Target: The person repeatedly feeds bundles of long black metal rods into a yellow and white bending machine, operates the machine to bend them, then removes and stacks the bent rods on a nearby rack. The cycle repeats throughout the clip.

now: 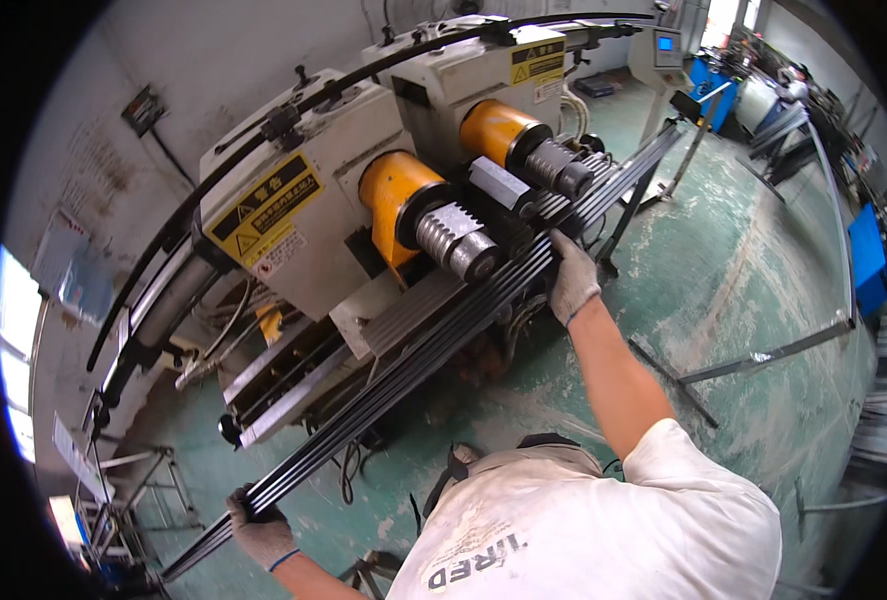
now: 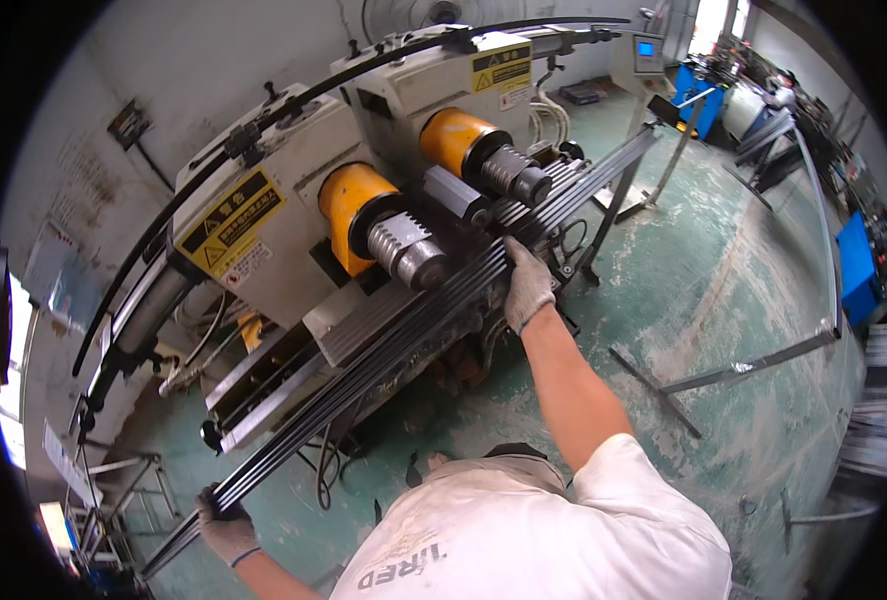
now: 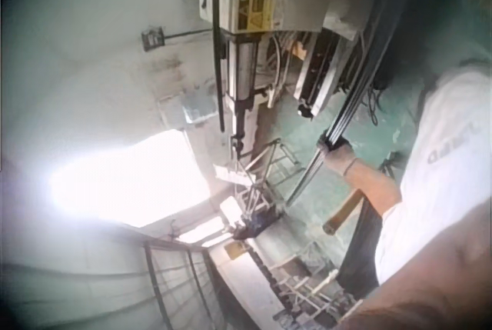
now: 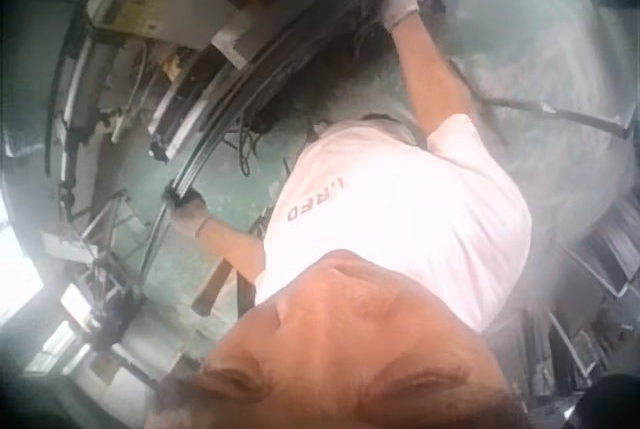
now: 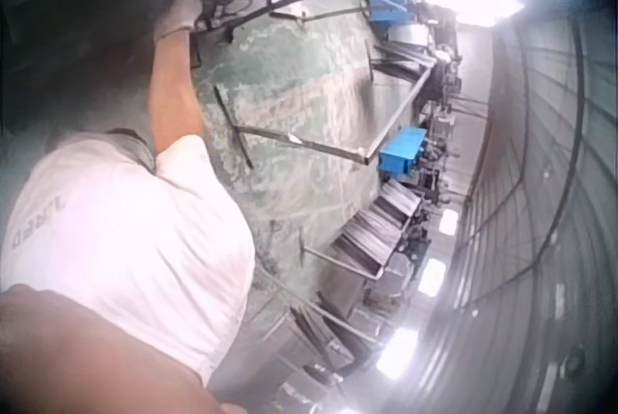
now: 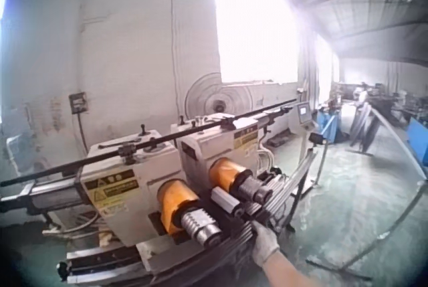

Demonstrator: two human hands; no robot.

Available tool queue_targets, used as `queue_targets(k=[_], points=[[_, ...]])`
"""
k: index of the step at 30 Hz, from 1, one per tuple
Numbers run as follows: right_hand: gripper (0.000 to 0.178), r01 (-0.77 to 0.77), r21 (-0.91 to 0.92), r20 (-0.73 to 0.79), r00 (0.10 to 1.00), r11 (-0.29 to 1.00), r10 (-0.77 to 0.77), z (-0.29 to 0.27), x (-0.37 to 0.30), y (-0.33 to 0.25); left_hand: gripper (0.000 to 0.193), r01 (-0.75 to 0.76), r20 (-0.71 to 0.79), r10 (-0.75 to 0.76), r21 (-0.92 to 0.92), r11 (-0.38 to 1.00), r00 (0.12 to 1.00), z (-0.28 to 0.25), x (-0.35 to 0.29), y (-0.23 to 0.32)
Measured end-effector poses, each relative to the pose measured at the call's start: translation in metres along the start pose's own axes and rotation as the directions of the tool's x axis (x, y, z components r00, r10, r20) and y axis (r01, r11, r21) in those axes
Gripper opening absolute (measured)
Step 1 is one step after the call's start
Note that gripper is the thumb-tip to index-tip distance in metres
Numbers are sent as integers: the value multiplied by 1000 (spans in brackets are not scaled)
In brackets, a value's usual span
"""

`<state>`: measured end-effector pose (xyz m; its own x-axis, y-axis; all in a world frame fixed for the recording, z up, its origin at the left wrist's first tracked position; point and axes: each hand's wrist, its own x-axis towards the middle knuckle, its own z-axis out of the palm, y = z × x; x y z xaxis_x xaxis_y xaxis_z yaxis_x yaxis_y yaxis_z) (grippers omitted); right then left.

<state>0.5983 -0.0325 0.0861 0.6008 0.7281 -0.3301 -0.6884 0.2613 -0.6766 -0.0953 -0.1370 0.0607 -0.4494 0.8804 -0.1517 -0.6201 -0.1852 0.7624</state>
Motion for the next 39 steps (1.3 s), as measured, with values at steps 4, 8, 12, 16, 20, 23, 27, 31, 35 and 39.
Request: queue_targets(k=[4,8,12,16,20,23,27,31,35,39], points=[[29,-112,75,91,990,991,105,29,19,0,28,108,11,-108,-30,994,994,4,47,-42],[31,-116,17,121,986,993,114,46,41,20,25,170,-205,-182,-74,983,962,38,71,-72],[44,36,-283,140,990,958,4,8,108,53,25,228,-185,-239,-75,971,953,62,84,-93],[50,136,-637,48,989,759,-136,-46,183,87,31,264,-179,-276,-89,960,944,97,89,-114],[55,210,-754,122,976,623,-181,-49,197,99,33,265,-81,-277,-134,955,958,81,82,-118],[53,296,-682,192,955,669,-226,-56,199,99,37,283,-33,-291,-145,948,956,63,91,-121],[34,-106,-485,-56,994,868,90,27,115,67,36,201,-97,-207,-68,977,974,39,83,-101],[38,43,-885,14,998,463,-66,16,131,58,34,183,-21,-183,-30,983,983,69,91,-105],[41,213,-535,58,975,818,-215,0,145,87,32,217,-110,-223,-63,974,969,85,84,-127],[43,298,-310,104,955,903,-279,-23,162,107,30,305,-65,-311,-94,948,948,125,71,-171]])
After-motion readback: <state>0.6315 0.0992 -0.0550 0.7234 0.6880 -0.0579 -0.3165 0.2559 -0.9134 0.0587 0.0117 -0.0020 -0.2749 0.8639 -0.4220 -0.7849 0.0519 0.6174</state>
